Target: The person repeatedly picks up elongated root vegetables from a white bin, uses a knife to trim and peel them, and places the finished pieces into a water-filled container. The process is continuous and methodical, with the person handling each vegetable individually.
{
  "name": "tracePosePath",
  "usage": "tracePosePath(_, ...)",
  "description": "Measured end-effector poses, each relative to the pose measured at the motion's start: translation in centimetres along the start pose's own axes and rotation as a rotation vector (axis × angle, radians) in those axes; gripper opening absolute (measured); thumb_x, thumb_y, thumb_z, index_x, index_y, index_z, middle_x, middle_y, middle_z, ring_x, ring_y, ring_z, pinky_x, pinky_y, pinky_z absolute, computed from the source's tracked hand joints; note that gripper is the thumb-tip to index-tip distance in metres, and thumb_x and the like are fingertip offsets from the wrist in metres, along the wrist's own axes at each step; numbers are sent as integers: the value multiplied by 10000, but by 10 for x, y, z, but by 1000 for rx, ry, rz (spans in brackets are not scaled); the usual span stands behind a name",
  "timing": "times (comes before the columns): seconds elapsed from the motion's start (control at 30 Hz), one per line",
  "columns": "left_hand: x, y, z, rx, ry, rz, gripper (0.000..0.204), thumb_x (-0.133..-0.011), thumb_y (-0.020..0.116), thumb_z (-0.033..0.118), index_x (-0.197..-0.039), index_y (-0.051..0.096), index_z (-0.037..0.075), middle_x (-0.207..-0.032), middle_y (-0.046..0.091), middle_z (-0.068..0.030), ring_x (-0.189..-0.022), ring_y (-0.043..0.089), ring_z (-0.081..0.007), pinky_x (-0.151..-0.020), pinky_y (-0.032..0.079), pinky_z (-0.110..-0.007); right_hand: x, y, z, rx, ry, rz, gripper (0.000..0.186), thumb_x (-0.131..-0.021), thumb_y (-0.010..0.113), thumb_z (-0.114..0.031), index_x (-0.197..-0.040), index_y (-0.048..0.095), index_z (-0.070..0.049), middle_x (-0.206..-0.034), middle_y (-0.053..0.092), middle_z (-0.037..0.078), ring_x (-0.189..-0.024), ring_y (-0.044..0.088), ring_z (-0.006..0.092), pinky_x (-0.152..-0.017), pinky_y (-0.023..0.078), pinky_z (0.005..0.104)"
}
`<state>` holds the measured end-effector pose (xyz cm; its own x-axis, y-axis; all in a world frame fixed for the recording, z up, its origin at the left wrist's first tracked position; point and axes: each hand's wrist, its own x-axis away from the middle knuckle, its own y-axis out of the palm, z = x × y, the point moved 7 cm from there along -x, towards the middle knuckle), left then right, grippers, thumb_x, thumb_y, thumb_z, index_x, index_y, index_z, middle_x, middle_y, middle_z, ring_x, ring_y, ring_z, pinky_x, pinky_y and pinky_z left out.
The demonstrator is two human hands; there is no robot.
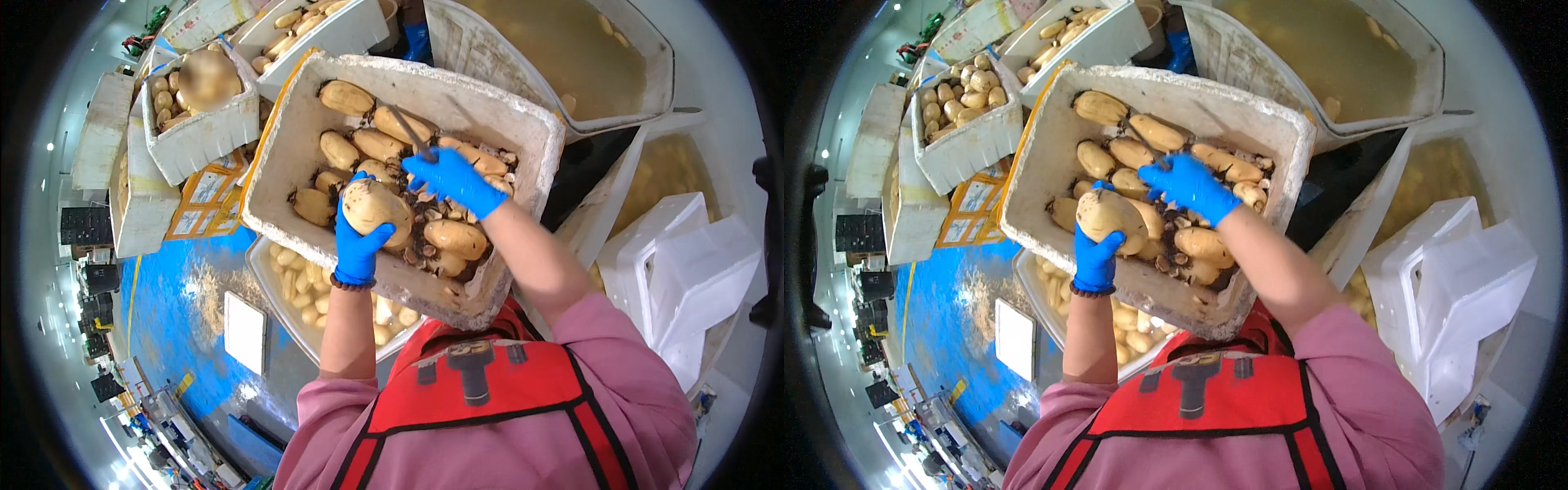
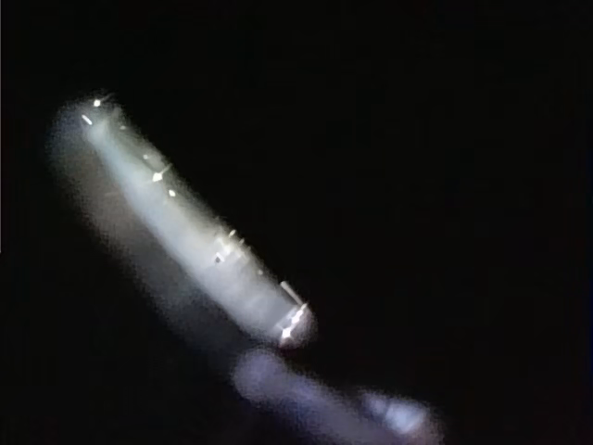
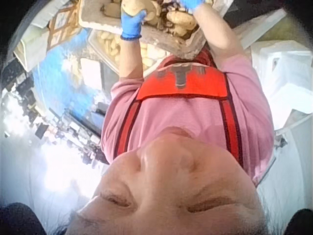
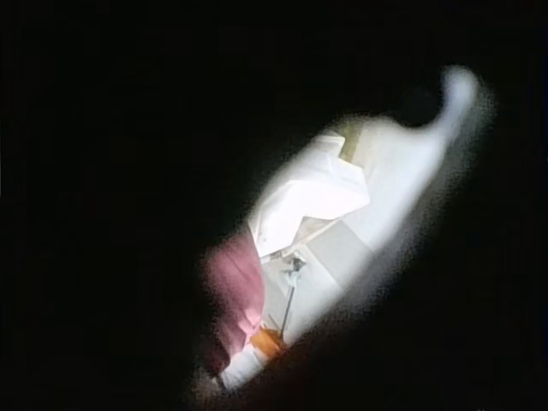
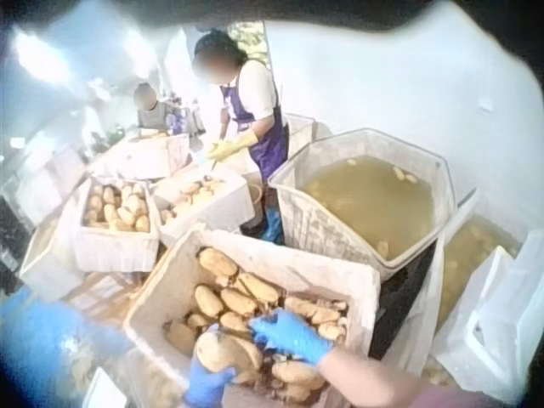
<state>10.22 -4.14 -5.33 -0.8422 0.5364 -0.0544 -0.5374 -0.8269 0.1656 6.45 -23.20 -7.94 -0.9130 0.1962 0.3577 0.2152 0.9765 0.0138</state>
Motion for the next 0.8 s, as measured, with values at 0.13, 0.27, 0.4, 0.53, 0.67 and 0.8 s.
tracePosePath(0.13, -3, 34, 10, 468, -90, -41, 983, -640, 834, 215, -1441, 289, 55, -1347, 446, -96, -1217, 468, -239, -1028, 398, -389, 40, 43, 43, -523, 374, -300, 542, -858, 628, -506, -1108, 616, -25, -765, 626, 51, -652, 606, 127, -542, 478, 263)
tracePosePath(0.27, -8, 21, 3, 200, -66, -69, 924, -726, 779, 224, -1464, 248, 56, -1408, 398, -101, -1263, 428, -236, -1056, 367, -378, 43, 28, 44, -688, 128, -93, 540, -832, 704, -379, -1205, 569, -12, -841, 631, 38, -671, 588, 102, -530, 472, 238)
tracePosePath(0.4, -16, 4, -7, 40, -174, 112, 424, -947, 556, 167, -1328, 487, -7, -1255, 564, -104, -1146, 526, -179, -1008, 406, -321, 43, -5, 18, -426, -171, 71, 595, -779, 770, -235, -1286, 521, -47, -1022, 631, 53, -776, 576, 82, -521, 471, 217)
tracePosePath(0.53, -24, 11, 1, -91, -34, 169, 306, -978, 507, 188, -1183, 595, -20, -1086, 642, -85, -984, 598, -156, -882, 482, -306, 57, -18, 2, -355, -131, 70, 623, -768, 780, -245, -1299, 516, -55, -956, 633, 26, -705, 560, 70, -503, 457, 198)
tracePosePath(0.67, -41, 2, -21, 142, 4, 207, 198, -974, 490, 148, -1009, 630, 12, -939, 660, -55, -854, 623, -141, -764, 514, -282, 63, -35, -3, -401, -76, 76, 570, -779, 768, -229, -1259, 534, -31, -894, 625, 15, -680, 550, 72, -512, 457, 212)
tracePosePath(0.8, -70, 46, -16, -8, -75, 161, 279, -947, 546, 106, -1211, 553, 13, -1157, 598, -72, -1018, 586, -175, -881, 483, -303, 57, -102, 0, -597, -110, 248, 462, -804, 724, -202, -1209, 570, -44, -899, 625, 9, -725, 570, 93, -560, 469, 230)
